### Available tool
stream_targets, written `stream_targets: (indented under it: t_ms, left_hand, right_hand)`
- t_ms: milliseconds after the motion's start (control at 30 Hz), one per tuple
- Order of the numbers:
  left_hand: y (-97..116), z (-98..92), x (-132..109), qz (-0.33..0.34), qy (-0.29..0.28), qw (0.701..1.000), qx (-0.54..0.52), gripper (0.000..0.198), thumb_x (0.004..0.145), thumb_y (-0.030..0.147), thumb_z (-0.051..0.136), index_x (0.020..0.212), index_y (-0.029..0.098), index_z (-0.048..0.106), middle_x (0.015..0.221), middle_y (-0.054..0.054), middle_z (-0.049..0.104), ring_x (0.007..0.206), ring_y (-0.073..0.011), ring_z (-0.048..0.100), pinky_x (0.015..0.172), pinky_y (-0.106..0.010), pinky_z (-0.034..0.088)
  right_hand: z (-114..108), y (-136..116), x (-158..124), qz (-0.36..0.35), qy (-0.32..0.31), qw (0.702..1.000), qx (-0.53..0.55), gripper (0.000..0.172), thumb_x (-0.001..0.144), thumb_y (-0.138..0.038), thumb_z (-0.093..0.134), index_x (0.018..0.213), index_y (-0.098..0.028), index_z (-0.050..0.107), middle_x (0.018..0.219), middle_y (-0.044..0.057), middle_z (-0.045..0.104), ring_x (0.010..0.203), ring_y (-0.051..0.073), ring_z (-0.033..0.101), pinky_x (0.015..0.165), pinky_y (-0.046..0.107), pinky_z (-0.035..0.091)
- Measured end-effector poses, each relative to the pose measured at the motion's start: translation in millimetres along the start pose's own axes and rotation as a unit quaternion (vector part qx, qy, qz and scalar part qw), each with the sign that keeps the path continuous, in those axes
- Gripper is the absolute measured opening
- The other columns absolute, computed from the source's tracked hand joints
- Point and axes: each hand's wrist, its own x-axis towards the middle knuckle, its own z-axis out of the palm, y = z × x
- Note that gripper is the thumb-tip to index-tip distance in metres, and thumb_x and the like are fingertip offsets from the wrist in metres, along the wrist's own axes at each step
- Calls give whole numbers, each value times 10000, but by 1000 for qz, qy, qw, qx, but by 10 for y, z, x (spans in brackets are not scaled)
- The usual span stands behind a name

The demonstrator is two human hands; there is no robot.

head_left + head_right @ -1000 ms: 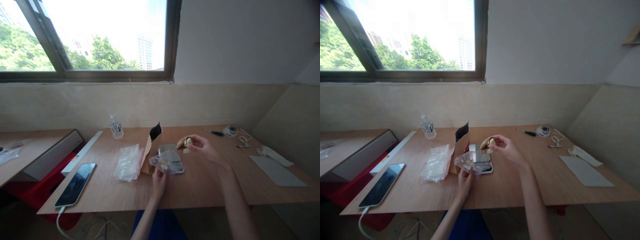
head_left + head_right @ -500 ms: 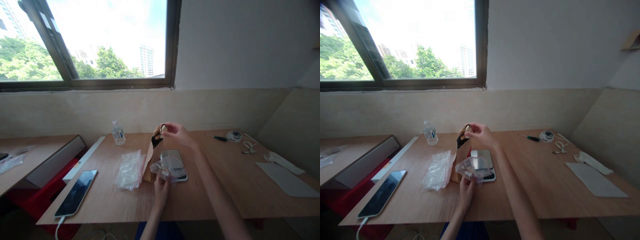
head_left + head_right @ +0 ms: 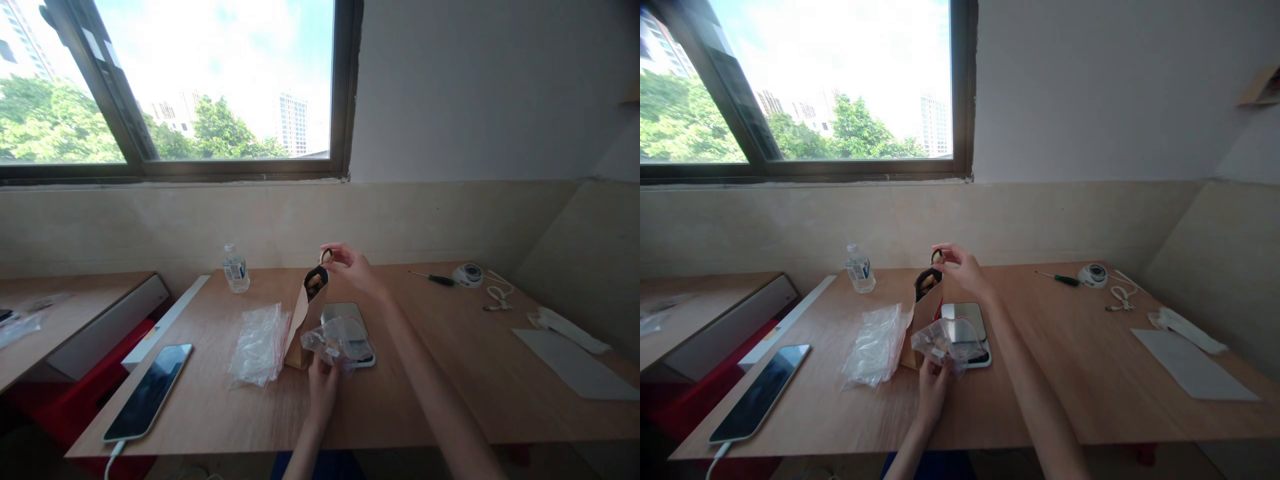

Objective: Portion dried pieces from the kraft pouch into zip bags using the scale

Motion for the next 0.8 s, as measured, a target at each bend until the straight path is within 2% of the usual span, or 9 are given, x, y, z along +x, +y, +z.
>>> stream_targets:
  t_ms: [167,333,500,600,700,800]
  left_hand:
    - [13,-4,-3,5,1,1000,9,328,730,443,633,861,144,608,709,-32,658,636,-157,583,603,-237,442]
    - [27,-8,-11,9,-5,1000,7,317,740,425,631,887,146,602,712,-29,655,639,-158,587,600,-236,439]
    - [17,-7,2,17,-1,1000,-2,291,745,414,630,853,146,596,714,-33,655,660,-160,600,629,-246,454]
    - [19,-8,5,20,2,1000,1,279,747,405,630,849,148,592,713,-31,655,658,-160,602,628,-245,454]
    - [31,-7,-2,15,-6,1000,-1,281,752,400,626,872,148,592,731,-36,663,672,-165,610,627,-242,453]
    - [31,-1,-8,5,-8,1000,-10,284,753,399,626,881,148,593,747,-43,671,690,-173,619,638,-247,459]
  right_hand:
    - [-22,-38,-38,23,-93,993,-73,273,810,-364,571,1016,-208,659,1072,41,666,1036,178,589,940,324,425]
    - [-12,-112,-105,32,-107,976,-186,216,841,-319,535,939,-206,691,969,30,703,934,169,627,839,277,441]
    - [32,-44,-97,37,-126,955,-268,242,872,-313,484,909,-191,689,887,39,708,802,156,631,708,249,434]
    - [65,-7,-80,-11,-84,955,-283,182,831,-321,557,852,-181,673,859,35,682,804,153,605,725,248,422]
    - [81,-68,-127,-66,22,958,-280,163,819,-319,575,795,-170,638,846,34,636,833,151,575,780,259,409]
    - [42,-226,-298,-43,71,967,-243,212,859,-335,501,778,-175,615,771,16,612,740,131,561,709,240,420]
